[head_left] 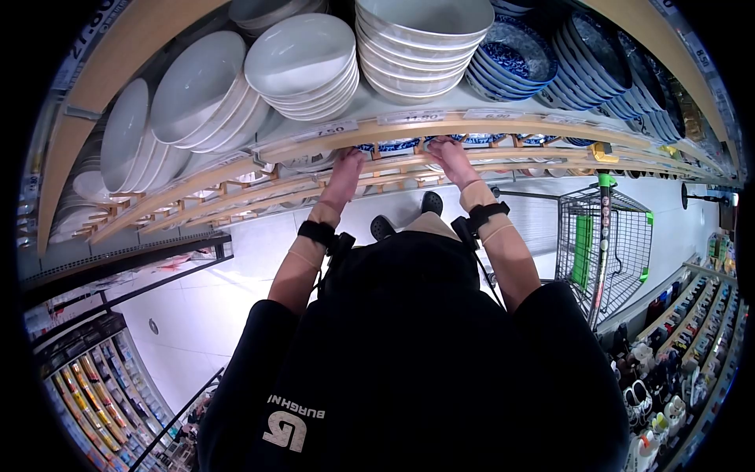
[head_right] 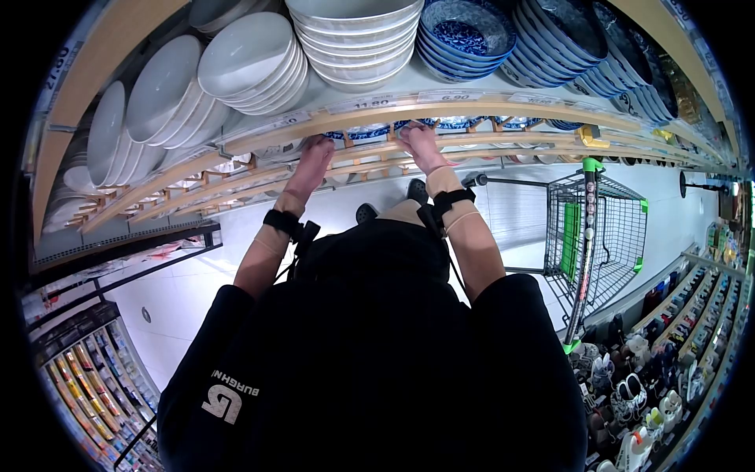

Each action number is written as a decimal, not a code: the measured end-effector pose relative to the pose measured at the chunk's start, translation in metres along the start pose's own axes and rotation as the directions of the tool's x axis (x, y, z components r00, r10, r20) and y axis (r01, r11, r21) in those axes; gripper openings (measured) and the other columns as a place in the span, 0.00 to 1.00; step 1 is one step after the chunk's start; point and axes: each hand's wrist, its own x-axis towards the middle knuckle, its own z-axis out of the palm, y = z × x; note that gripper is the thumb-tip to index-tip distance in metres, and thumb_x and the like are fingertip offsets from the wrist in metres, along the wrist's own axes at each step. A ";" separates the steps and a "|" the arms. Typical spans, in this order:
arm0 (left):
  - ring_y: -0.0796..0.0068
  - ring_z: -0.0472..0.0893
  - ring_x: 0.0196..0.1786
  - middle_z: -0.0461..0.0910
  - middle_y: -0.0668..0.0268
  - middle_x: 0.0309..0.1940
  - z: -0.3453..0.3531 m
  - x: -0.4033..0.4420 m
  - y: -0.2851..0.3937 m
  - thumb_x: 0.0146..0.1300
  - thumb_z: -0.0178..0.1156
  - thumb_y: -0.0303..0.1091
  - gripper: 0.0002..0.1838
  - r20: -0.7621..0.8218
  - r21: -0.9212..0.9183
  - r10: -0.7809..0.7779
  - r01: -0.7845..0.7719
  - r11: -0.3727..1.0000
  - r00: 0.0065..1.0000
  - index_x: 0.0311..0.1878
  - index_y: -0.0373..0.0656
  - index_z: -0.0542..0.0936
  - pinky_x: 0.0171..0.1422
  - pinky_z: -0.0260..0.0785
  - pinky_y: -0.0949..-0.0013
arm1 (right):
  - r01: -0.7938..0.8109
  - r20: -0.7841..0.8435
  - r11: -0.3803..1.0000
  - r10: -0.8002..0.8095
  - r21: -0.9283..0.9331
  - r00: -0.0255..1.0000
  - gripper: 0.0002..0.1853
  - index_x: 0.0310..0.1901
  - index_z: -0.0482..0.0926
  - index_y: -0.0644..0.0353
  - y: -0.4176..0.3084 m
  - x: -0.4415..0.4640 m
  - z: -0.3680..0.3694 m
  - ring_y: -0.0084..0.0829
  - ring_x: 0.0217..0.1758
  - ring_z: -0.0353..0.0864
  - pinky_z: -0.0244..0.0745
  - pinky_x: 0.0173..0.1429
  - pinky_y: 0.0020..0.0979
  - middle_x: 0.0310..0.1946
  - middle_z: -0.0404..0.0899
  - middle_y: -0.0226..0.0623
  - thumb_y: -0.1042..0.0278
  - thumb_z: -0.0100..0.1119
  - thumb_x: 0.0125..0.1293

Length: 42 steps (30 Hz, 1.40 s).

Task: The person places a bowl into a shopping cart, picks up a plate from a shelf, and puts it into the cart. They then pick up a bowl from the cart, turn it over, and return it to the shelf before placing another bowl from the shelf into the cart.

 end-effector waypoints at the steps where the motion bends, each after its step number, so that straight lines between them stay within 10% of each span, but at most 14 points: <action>1: 0.79 0.70 0.41 0.70 0.70 0.38 -0.002 0.007 -0.002 0.54 0.53 0.18 0.13 -0.014 -0.027 0.008 -0.009 1.000 1.000 0.44 0.40 0.70 0.49 0.65 0.77 | -0.019 0.023 0.999 0.018 0.044 1.000 0.15 0.54 0.63 0.69 -0.002 0.001 0.002 0.32 0.43 0.78 0.81 0.50 0.32 0.43 0.72 0.41 0.79 0.42 0.65; 33: 0.68 0.75 0.39 0.73 0.61 0.34 -0.009 0.028 -0.021 0.50 0.51 0.13 0.10 -0.070 -0.134 -0.026 0.016 0.991 0.997 0.34 0.37 0.71 0.48 0.71 0.69 | -0.057 0.063 0.986 0.048 0.158 0.997 0.11 0.47 0.71 0.67 0.000 0.000 0.007 0.34 0.46 0.79 0.79 0.53 0.32 0.42 0.77 0.41 0.78 0.44 0.65; 42: 0.76 0.73 0.38 0.74 0.64 0.37 -0.011 0.034 -0.028 0.53 0.55 0.20 0.16 -0.074 -0.126 -0.057 0.047 0.991 0.996 0.47 0.36 0.70 0.42 0.67 0.75 | 0.051 -0.014 0.990 -0.049 0.134 0.999 0.11 0.47 0.71 0.67 0.003 -0.005 0.011 0.32 0.46 0.77 0.76 0.53 0.34 0.40 0.76 0.37 0.75 0.47 0.64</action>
